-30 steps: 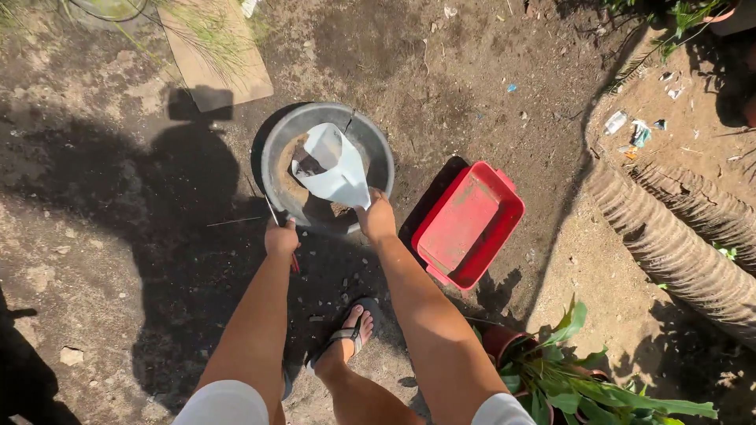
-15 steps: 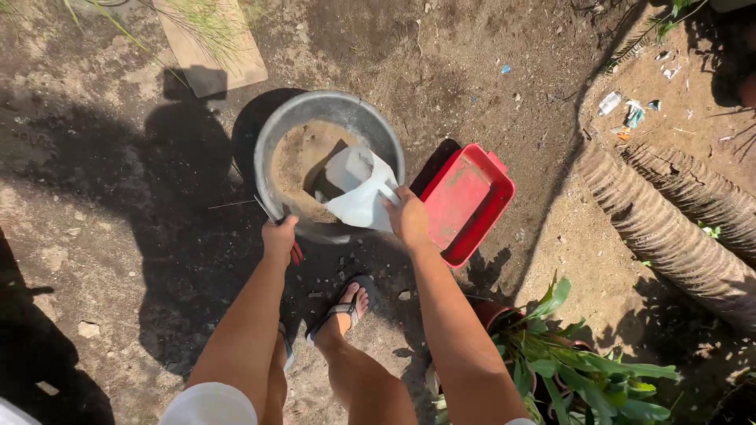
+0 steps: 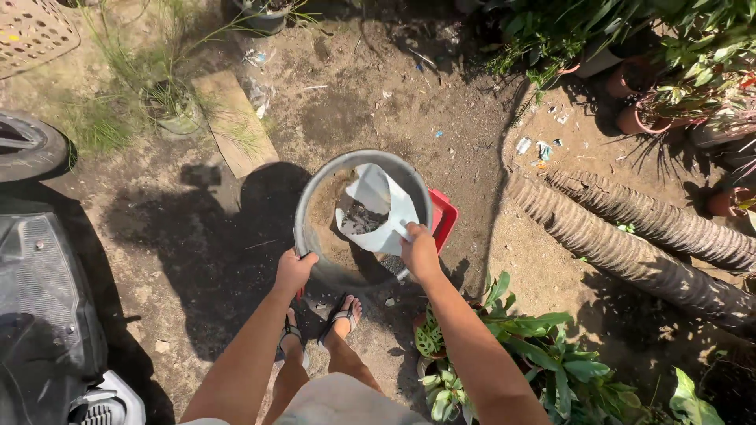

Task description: Trimming plant leaves with scissors and transferring soil from a bucket into a pot in an outdoor garden.

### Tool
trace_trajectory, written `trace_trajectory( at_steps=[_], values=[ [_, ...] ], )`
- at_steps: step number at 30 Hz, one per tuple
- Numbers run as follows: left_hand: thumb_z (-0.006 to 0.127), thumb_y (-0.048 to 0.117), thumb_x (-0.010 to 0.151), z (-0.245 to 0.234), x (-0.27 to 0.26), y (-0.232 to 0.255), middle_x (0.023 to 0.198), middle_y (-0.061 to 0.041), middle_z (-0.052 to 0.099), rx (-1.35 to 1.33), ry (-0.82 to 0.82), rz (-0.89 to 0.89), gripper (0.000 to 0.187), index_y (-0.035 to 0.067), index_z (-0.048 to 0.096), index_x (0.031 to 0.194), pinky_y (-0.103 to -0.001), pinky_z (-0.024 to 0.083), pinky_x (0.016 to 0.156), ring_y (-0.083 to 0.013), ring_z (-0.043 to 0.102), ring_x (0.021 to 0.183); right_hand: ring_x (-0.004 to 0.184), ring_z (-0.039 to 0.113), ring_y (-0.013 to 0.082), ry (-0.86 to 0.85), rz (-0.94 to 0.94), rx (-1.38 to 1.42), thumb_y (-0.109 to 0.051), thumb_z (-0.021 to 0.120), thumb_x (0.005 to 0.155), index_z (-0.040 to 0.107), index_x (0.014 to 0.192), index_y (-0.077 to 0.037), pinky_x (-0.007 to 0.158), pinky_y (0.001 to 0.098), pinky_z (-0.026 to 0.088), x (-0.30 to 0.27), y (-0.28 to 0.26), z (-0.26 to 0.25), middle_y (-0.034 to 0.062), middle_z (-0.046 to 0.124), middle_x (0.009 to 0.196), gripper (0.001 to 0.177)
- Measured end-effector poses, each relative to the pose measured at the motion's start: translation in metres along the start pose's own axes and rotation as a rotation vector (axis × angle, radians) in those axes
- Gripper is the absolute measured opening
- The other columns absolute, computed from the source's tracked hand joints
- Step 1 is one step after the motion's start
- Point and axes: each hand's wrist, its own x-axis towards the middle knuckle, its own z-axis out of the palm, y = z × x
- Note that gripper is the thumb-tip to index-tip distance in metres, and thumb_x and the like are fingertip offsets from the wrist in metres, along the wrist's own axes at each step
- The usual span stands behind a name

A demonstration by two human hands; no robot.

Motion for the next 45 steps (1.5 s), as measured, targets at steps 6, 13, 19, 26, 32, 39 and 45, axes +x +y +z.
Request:
trace_trajectory(
  at_steps=[6, 13, 19, 26, 32, 39, 45],
  values=[
    [0.067, 0.015, 0.084, -0.005, -0.018, 0.123, 0.086, -0.008, 0.076, 0.082, 0.012, 0.150, 0.025, 0.001, 0.073, 0.103, -0.030, 0.051, 0.075, -0.0104, 0.064, 0.078, 0.096, 0.061, 0.0308, -0.036, -0.526, -0.527, -0.004, 0.064, 0.076, 0.072, 0.105, -0.014, 0.081, 0.0451, 0.045, 0.020, -0.123, -0.122, 0.0110, 0.057, 0.097, 0.032],
    [0.069, 0.013, 0.088, -0.005, -0.018, 0.158, 0.074, -0.006, 0.069, 0.068, 0.097, 0.311, 0.013, 0.001, 0.069, 0.091, -0.034, 0.049, 0.063, -0.0112, 0.057, 0.067, 0.099, 0.057, 0.0261, -0.200, -0.946, -0.666, -0.016, 0.059, 0.082, 0.072, 0.103, -0.017, 0.089, 0.0395, 0.044, 0.052, -0.173, -0.212, 0.0088, 0.056, 0.101, 0.025],
    [0.067, 0.014, 0.083, 0.012, -0.040, 0.186, 0.074, -0.005, 0.070, 0.107, 0.125, 0.359, 0.017, 0.004, 0.070, 0.096, -0.033, 0.051, 0.066, -0.0125, 0.061, 0.066, 0.096, 0.055, 0.0249, -0.011, -0.771, -0.906, -0.016, 0.060, 0.085, 0.074, 0.110, -0.019, 0.085, 0.0394, 0.042, 0.069, -0.198, -0.255, 0.0068, 0.054, 0.096, 0.028],
    [0.070, 0.014, 0.083, 0.041, -0.045, 0.196, 0.066, -0.004, 0.062, -0.070, 0.034, 0.176, 0.017, -0.003, 0.067, 0.083, -0.037, 0.045, 0.058, -0.0129, 0.054, 0.060, 0.100, 0.055, 0.0236, 0.066, -0.953, -0.965, -0.023, 0.059, 0.086, 0.069, 0.095, -0.012, 0.092, 0.0378, 0.044, 0.053, -0.183, -0.228, 0.0058, 0.054, 0.100, 0.017],
    [0.069, 0.017, 0.085, 0.041, -0.052, 0.209, 0.064, -0.004, 0.060, -0.055, 0.165, 0.227, 0.020, -0.002, 0.066, 0.079, -0.036, 0.045, 0.058, -0.0113, 0.052, 0.059, 0.098, 0.055, 0.0217, -0.104, -1.300, -0.947, -0.025, 0.058, 0.086, 0.070, 0.099, -0.012, 0.090, 0.0350, 0.044, 0.039, -0.167, -0.246, 0.0038, 0.054, 0.101, 0.021],
    [0.068, 0.017, 0.082, 0.044, -0.067, 0.231, 0.068, -0.004, 0.065, -0.034, 0.143, 0.178, 0.017, 0.001, 0.069, 0.088, -0.035, 0.048, 0.060, -0.0131, 0.056, 0.060, 0.097, 0.055, 0.0205, 0.097, -1.037, -1.047, -0.023, 0.059, 0.088, 0.071, 0.100, -0.014, 0.091, 0.0355, 0.045, 0.075, -0.167, -0.275, 0.0035, 0.055, 0.102, 0.019],
    [0.070, 0.019, 0.083, 0.057, -0.050, 0.206, 0.068, -0.006, 0.066, -0.070, 0.214, 0.266, 0.020, -0.001, 0.069, 0.086, -0.036, 0.050, 0.061, -0.0119, 0.057, 0.063, 0.100, 0.055, 0.0234, -0.158, -1.278, -0.957, -0.025, 0.060, 0.084, 0.072, 0.091, -0.017, 0.094, 0.0369, 0.046, 0.050, -0.170, -0.266, 0.0044, 0.056, 0.100, 0.016]
  ],
)
